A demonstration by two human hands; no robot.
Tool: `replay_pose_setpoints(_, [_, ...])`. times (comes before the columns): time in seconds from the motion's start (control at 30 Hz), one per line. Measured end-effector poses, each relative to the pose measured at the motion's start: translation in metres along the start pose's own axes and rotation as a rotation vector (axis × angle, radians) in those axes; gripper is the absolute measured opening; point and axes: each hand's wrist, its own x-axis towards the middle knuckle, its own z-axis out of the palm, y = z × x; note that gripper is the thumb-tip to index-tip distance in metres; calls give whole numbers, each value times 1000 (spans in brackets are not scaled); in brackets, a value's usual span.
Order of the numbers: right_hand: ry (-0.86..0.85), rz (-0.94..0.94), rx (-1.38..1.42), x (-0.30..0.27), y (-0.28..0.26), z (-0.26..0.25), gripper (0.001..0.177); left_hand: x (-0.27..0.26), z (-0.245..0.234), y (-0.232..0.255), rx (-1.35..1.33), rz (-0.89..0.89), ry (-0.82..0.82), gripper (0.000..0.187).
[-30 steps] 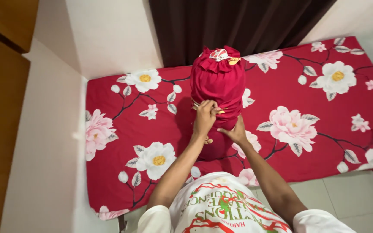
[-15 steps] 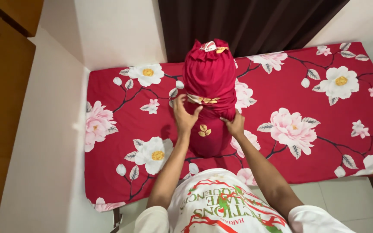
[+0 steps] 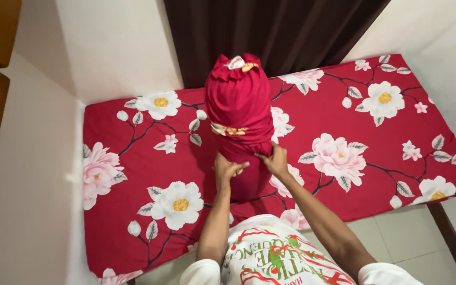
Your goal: Put a red floral cover on a bolster pillow on a bed.
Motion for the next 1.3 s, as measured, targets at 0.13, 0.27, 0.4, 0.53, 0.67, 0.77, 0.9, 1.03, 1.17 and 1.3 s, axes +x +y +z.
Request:
replay_pose_setpoints(0.13, [3, -92, 51, 27, -43, -8, 55, -8, -7, 52, -97, 70, 136, 34])
replay_pose_setpoints(0.27, [98, -158, -48, 63, -76, -8, 75, -7, -18, 81, -34, 59, 326, 37])
replay_pose_setpoints(0.4, [29, -415, -39, 76, -74, -20, 82, 19, -22, 73, -215, 160, 412, 40])
replay_pose_setpoints(0.53, [-160, -427, -32, 54, -58, -30, 95, 39, -24, 43, -526, 221, 429, 30])
replay_pose_setpoints(0.67, [-235, -68, -60, 12, 4, -26, 90, 26, -33, 44, -376, 129, 552, 38])
replay_pose_setpoints(0.77, [-331, 324, -50, -31, 83, -23, 91, 23, -36, 28, -264, 8, 608, 36])
replay_pose_setpoints(0.9, [-335, 494, 240, -94, 174, -9, 95, 31, -29, -15, -186, -97, 629, 36])
replay_pose_setpoints(1.03, [-371, 1148, 441, -115, 88, -26, 91, 31, -30, -47, -57, -214, 670, 36])
replay_pose_setpoints(1.17, [-485, 1181, 667, -120, 130, -6, 88, 26, -35, -66, 126, -279, 740, 40])
replay_pose_setpoints(1.3, [-489, 956, 603, -101, 249, 39, 70, 18, -49, -47, 145, -323, 783, 41])
